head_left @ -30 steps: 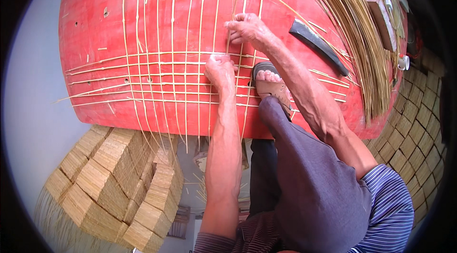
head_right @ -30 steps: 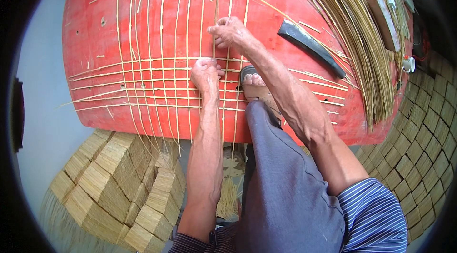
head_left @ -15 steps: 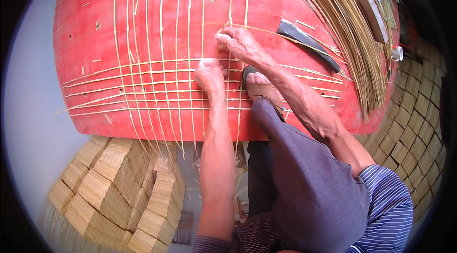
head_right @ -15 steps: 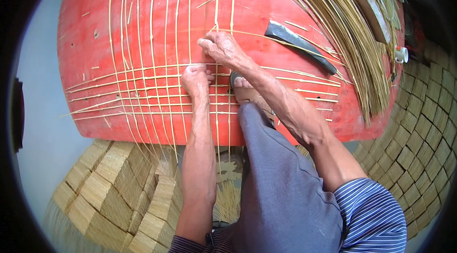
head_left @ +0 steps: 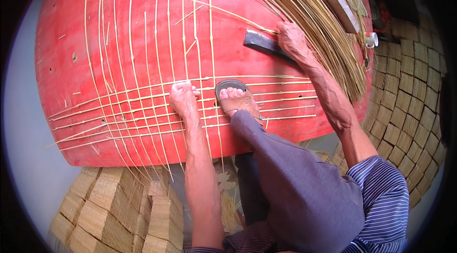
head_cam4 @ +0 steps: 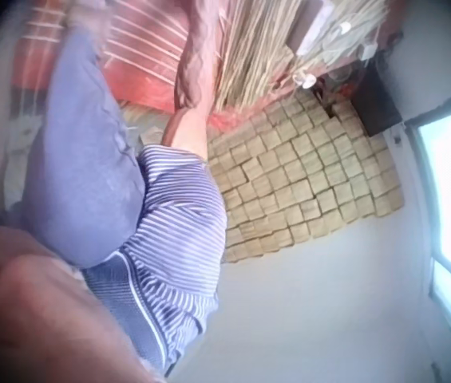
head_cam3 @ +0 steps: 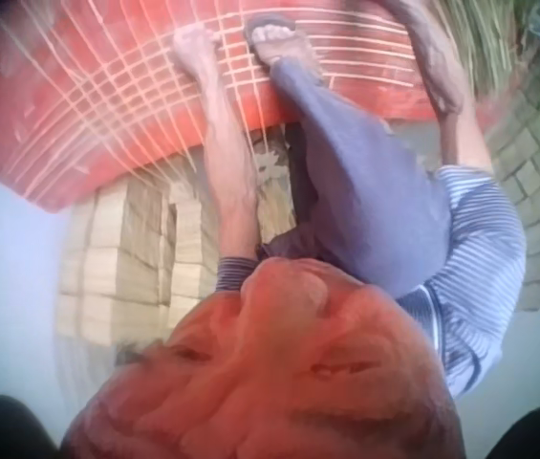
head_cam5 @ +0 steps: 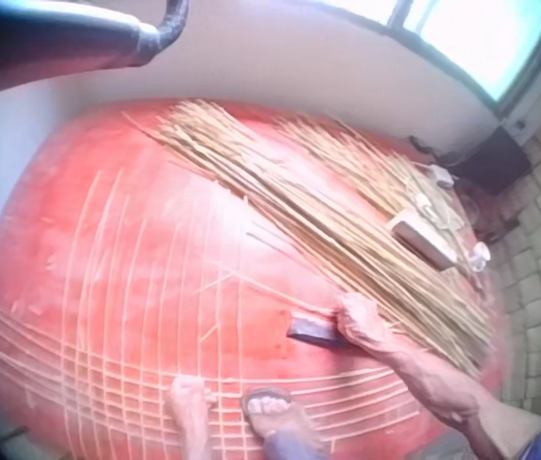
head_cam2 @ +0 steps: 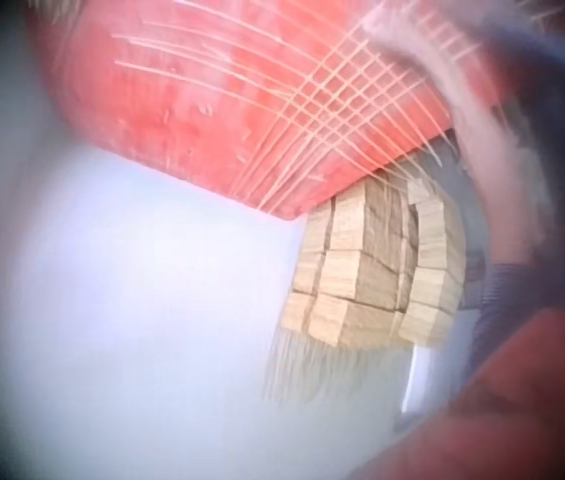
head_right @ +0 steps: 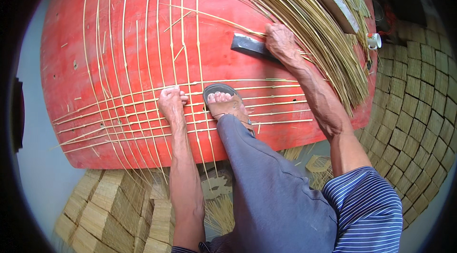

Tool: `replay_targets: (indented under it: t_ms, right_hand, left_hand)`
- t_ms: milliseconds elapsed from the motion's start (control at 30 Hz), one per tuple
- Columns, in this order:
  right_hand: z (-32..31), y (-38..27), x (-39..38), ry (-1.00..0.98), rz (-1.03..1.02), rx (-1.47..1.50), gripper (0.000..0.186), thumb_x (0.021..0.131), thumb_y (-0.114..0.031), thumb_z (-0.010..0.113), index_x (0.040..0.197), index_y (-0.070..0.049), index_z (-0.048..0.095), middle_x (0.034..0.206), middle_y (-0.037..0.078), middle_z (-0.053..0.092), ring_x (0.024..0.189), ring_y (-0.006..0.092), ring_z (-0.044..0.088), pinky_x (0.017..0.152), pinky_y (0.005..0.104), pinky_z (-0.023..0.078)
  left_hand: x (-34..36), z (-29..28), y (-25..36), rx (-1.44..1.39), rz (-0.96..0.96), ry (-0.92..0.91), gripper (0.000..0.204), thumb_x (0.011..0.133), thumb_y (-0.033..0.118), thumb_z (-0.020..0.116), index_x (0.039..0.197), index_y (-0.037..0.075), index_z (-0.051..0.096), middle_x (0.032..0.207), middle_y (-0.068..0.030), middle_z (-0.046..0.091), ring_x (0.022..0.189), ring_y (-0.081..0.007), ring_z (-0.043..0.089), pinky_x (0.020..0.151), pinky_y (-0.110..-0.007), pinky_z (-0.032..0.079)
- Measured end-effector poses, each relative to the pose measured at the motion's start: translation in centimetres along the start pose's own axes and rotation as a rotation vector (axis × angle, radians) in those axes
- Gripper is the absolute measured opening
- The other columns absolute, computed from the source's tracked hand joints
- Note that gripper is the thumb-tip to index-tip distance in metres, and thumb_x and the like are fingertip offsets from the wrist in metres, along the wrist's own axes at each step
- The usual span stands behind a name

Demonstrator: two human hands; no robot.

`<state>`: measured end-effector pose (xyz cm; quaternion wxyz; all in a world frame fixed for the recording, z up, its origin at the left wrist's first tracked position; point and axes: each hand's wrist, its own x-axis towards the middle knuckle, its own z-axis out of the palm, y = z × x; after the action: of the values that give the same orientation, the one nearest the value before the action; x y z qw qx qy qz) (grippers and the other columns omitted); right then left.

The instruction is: The person weaves thin bamboo strips into a grid pattern on a red curved work surface. They interlace the strips by hand, occasionally using a small wooden block to press the weave tight and a knife to trim excess material.

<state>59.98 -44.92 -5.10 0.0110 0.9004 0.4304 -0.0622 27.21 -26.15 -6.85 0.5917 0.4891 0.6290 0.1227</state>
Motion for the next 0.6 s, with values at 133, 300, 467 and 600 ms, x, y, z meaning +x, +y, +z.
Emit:
replay_targets:
  t_ms: [133,300,467,600]
  right_hand:
    - [-0.2,4.6,-2.4,-0.122,-0.047,0.150,0.009,0.080,-0.008,0.056,0.082,-0.002,0.061,0.083,0.023,0.066,0.081,0.0431,0.065,0.069,0.0531,0.051]
    - [0.0,7.0,-3.1,-0.156,-0.177,0.141,0.008,0.085,-0.006,0.052,0.082,-0.001,0.058,0.082,0.023,0.064,0.081,0.0443,0.064,0.068,0.0540,0.049]
    - [-1.0,9.6,-2.2,-0.120,-0.303,0.296,0.002,0.078,-0.003,0.056,0.078,-0.001,0.054,0.075,0.021,0.059,0.073,0.0424,0.060,0.064,0.0495,0.048]
    - [-3.8,8.7,-1.8,-0.139,-0.182,0.437,0.008,0.075,0.001,0.055,0.081,0.000,0.060,0.073,0.020,0.060,0.069,0.0387,0.059,0.061,0.0452,0.047]
  left_hand:
    - [0.1,-0.4,-0.7,0.016,0.024,-0.029,0.017,0.094,0.015,0.064,0.093,-0.002,0.061,0.074,-0.0094,0.068,0.058,-0.0155,0.068,0.050,-0.028,0.052]
    - [-0.4,0.3,0.1,0.118,0.077,-0.047,0.019,0.094,0.018,0.065,0.094,-0.001,0.061,0.074,-0.0071,0.067,0.058,-0.0126,0.066,0.050,-0.024,0.053]
    - [-1.6,2.2,1.2,0.229,0.191,-0.098,0.021,0.096,0.020,0.064,0.094,-0.001,0.061,0.072,-0.0056,0.067,0.058,-0.0108,0.065,0.050,-0.025,0.051]
    - [-2.3,2.9,1.2,0.216,0.195,-0.128,0.020,0.095,0.018,0.064,0.091,-0.001,0.061,0.070,-0.0068,0.067,0.056,-0.0120,0.065,0.050,-0.026,0.051]
